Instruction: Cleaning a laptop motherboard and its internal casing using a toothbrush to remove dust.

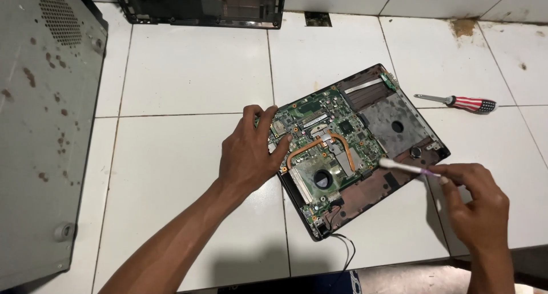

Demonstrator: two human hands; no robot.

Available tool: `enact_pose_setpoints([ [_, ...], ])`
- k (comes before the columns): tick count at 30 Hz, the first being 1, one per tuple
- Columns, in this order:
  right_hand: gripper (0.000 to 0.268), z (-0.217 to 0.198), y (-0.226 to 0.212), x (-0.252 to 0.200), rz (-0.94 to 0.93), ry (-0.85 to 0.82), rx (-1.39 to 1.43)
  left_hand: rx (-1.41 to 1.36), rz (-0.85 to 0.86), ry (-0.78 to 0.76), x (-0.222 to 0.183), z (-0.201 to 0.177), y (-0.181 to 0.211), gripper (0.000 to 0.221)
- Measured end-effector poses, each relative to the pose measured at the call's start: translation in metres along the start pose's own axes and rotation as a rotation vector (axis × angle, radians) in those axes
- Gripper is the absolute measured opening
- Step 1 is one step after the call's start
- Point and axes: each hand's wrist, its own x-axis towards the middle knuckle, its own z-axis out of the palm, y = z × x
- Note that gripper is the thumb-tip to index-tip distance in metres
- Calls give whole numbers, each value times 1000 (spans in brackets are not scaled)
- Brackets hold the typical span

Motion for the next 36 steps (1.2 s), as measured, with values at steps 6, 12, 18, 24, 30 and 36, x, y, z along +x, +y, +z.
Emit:
enact_pose_setpoints([
  [6, 17, 8, 6, 3, 5, -74, 26, 16, -10, -25, -1, -1, 3, 58],
  [12, 21, 10, -3, 16, -81, -50, 47, 9, 16, 25, -1, -5, 6, 53],
  [18, 26, 18, -3, 23, 265, 122, 44, -53, -63, -57, 6, -10, 4, 57],
  [24, 19, 11, -37, -32, 237, 65, 4, -164, -114, -157, 26, -34, -35, 63],
  [30, 23, -23, -111, -60, 488, -171, -14, -208, -149, -200, 24, -50, -40, 44],
  [36, 34, 17, -102, -38, -4, -152, 44, -148, -68, -25, 15, -31, -45, 34],
])
